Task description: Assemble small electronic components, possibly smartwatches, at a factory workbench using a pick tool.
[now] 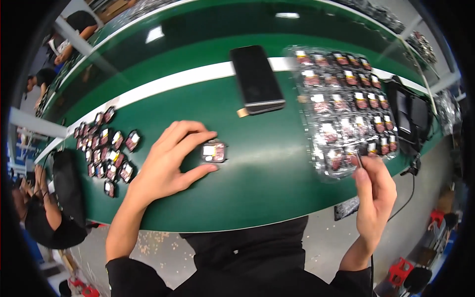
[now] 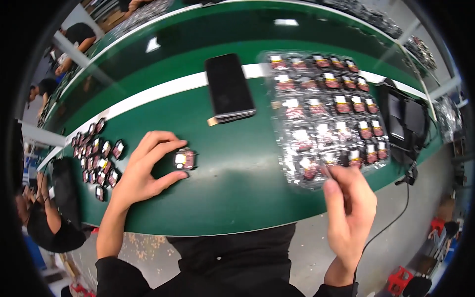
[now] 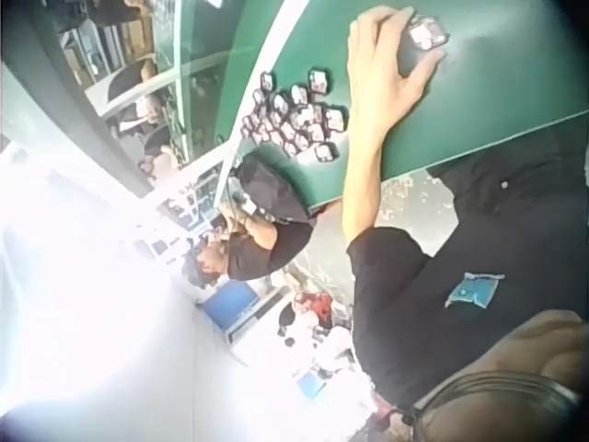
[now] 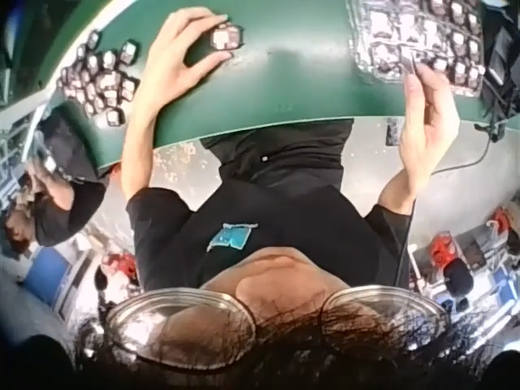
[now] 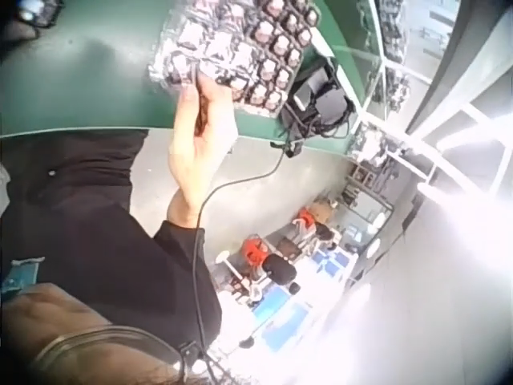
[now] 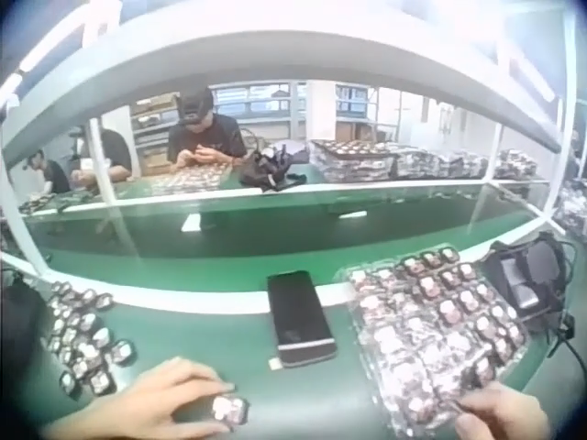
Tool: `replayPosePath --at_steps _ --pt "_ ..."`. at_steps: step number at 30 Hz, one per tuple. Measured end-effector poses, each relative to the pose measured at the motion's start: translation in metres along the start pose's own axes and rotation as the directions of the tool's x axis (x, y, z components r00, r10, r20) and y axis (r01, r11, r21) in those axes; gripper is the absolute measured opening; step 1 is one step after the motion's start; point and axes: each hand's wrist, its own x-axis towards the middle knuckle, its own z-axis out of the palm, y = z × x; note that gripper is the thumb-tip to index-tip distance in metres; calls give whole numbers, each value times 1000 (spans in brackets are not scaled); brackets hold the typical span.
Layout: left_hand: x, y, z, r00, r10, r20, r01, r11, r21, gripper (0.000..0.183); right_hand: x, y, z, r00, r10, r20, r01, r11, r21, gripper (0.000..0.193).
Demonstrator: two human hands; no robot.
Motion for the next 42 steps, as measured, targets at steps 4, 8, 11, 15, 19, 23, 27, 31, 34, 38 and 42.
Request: replayPosePath --at_steps 4,8,11,15,19,23,27,31,34,38,42 --pt "-6 -3 0 1000 -15 23 15 1000 1 59 4 -26 46 944 -175 278 164 985 61 20" --pt "-9 2 1 999 29 36 -26 998 -65 60 11 -27 93 900 -257 351 186 956 225 23" --pt "-12 7 1 997 36 74 -22 983 -180 59 17 -24 110 888 -307 343 206 931 300 18" --pt "-12 2 6 989 103 102 -87 984 -155 58 19 -11 123 867 -260 426 94 924 372 12" --pt "-12 -2 9 993 79 88 -61 978 -200 59 13 -4 130 861 -299 411 185 938 295 14" --pt "-12 -4 8 992 69 109 -46 977 -206 62 14 -5 134 864 -308 399 234 946 225 15" --pt "-10 -5 9 990 86 108 -65 981 -185 63 14 -6 135 851 -303 429 254 952 168 16" --pt "-9 -4 7 988 89 125 -70 986 -151 63 12 -5 135 860 -298 414 256 954 154 16" --pt "-8 0 5 987 24 160 2 987 -160 61 12 -5 135 860 -333 386 294 943 158 18" --pt "-8 -1 7 991 30 129 -5 982 -190 59 10 -3 133 838 -433 332 430 899 85 27" --pt "-8 -1 7 992 40 117 -18 983 -182 57 7 -1 138 815 -517 262 516 853 78 31"
